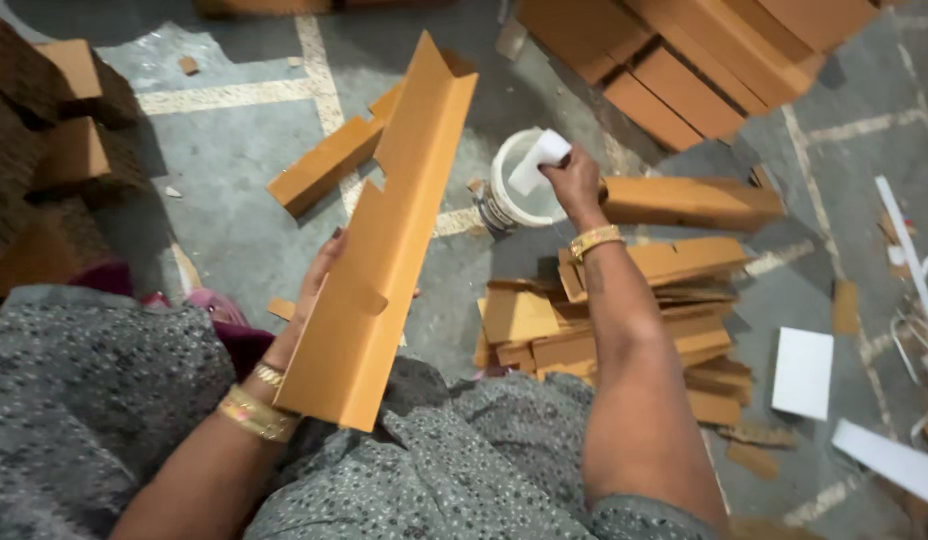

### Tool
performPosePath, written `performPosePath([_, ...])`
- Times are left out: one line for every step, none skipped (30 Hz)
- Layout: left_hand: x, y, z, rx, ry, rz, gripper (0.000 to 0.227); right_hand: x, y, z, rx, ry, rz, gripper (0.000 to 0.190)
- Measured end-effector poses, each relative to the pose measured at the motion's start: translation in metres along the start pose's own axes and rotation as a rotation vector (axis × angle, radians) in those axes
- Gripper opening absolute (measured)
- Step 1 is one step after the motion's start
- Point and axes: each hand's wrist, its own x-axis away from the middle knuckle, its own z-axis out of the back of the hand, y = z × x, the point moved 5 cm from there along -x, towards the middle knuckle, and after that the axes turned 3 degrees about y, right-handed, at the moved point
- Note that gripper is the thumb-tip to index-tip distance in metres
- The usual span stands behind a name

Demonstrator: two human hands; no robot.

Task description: The person sits on the floor and assembles flat cardboard pieces into box-like structures. They apply a liquid adhesive from a white bucket using a white foam applicator to the edges of the cardboard, then fold and press the pieces together to form the boxes.

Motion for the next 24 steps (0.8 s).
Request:
performPosePath([-0.011, -0.001, 0.009, 0.005, 0.061, -0.002, 0.068, -0.001, 0.004, -0.01, -0.071, -0.005, 0.015, 0.036])
performPosePath([-0.021, -0.001, 0.019, 0.017, 0.122, -0.006, 0.068, -0.001, 0.007, -0.018, -0.138, -0.014, 0.031, 0.036])
performPosePath([-0.031, -0.001, 0.022, 0.076, 0.057, 0.044, 0.069, -0.001, 0.011, -0.024, -0.038, -0.023, 0.04, 0.036])
performPosePath([-0.041, 0.0, 0.024, 0.134, -0.012, 0.092, 0.07, -0.001, 0.014, -0.029, 0.062, -0.029, 0.052, 0.035])
performPosePath([-0.048, 0.001, 0.025, 0.19, -0.083, 0.139, 0.071, -0.002, 0.017, -0.035, 0.163, -0.033, 0.064, 0.035])
performPosePath([-0.053, 0.003, 0.03, 0.14, -0.055, 0.081, 0.071, -0.002, 0.02, -0.041, 0.164, -0.039, 0.045, 0.035])
performPosePath([-0.058, 0.001, 0.032, 0.089, -0.027, 0.024, 0.07, -0.004, 0.024, -0.047, 0.165, -0.045, 0.025, 0.034])
performPosePath([-0.061, 0.001, 0.035, 0.041, 0.001, -0.026, 0.069, -0.003, 0.03, -0.051, 0.171, -0.05, -0.002, 0.034])
performPosePath([-0.064, 0.002, 0.035, 0.06, -0.057, -0.009, 0.069, -0.004, 0.032, -0.06, 0.175, -0.084, 0.027, 0.036])
performPosePath([-0.069, 0.003, 0.035, 0.08, -0.12, 0.012, 0.069, -0.002, 0.032, -0.066, 0.184, -0.114, 0.054, 0.038])
performPosePath([-0.073, 0.003, 0.034, 0.1, -0.182, 0.033, 0.07, -0.002, 0.034, -0.069, 0.192, -0.144, 0.08, 0.04])
performPosePath([-0.081, 0.004, 0.038, 0.091, -0.12, 0.013, 0.068, -0.005, 0.039, -0.072, 0.121, -0.214, -0.006, 0.043])
performPosePath([-0.089, 0.005, 0.041, 0.081, -0.058, -0.006, 0.067, -0.009, 0.043, -0.075, 0.048, -0.282, -0.093, 0.046])
performPosePath([-0.093, 0.003, 0.045, 0.074, 0.012, -0.019, 0.065, -0.005, 0.05, -0.078, -0.024, -0.357, -0.188, 0.049])
performPosePath([-0.097, 0.006, 0.044, 0.039, -0.016, -0.007, 0.065, -0.007, 0.057, -0.075, -0.09, -0.358, -0.251, 0.04])
performPosePath([-0.102, 0.012, 0.041, 0.001, -0.046, 0.011, 0.065, -0.013, 0.065, -0.067, -0.157, -0.354, -0.319, 0.032])
performPosePath([-0.104, 0.015, 0.037, -0.037, -0.076, 0.029, 0.066, -0.015, 0.074, -0.06, -0.225, -0.348, -0.385, 0.027])
performPosePath([-0.103, 0.016, 0.036, -0.098, -0.016, 0.019, 0.064, -0.016, 0.082, -0.051, -0.281, -0.31, -0.412, 0.024])
performPosePath([-0.101, 0.017, 0.035, -0.16, 0.043, 0.009, 0.063, -0.016, 0.089, -0.043, -0.337, -0.271, -0.438, 0.022])
performPosePath([-0.099, 0.018, 0.034, -0.221, 0.106, -0.002, 0.063, -0.014, 0.096, -0.037, -0.392, -0.234, -0.467, 0.019])
performPosePath([-0.099, 0.016, 0.03, -0.241, 0.118, 0.019, 0.062, -0.013, 0.102, -0.031, -0.498, -0.205, -0.5, 0.017])
performPosePath([-0.101, 0.014, 0.028, -0.264, 0.128, 0.041, 0.062, -0.011, 0.108, -0.024, -0.607, -0.171, -0.532, 0.015])
performPosePath([-0.102, 0.01, 0.026, -0.287, 0.138, 0.064, 0.062, -0.009, 0.114, -0.018, -0.715, -0.135, -0.562, 0.013])
performPosePath([-0.104, 0.007, 0.024, -0.298, 0.127, 0.053, 0.062, -0.01, 0.118, -0.012, -0.751, -0.085, -0.589, 0.012])
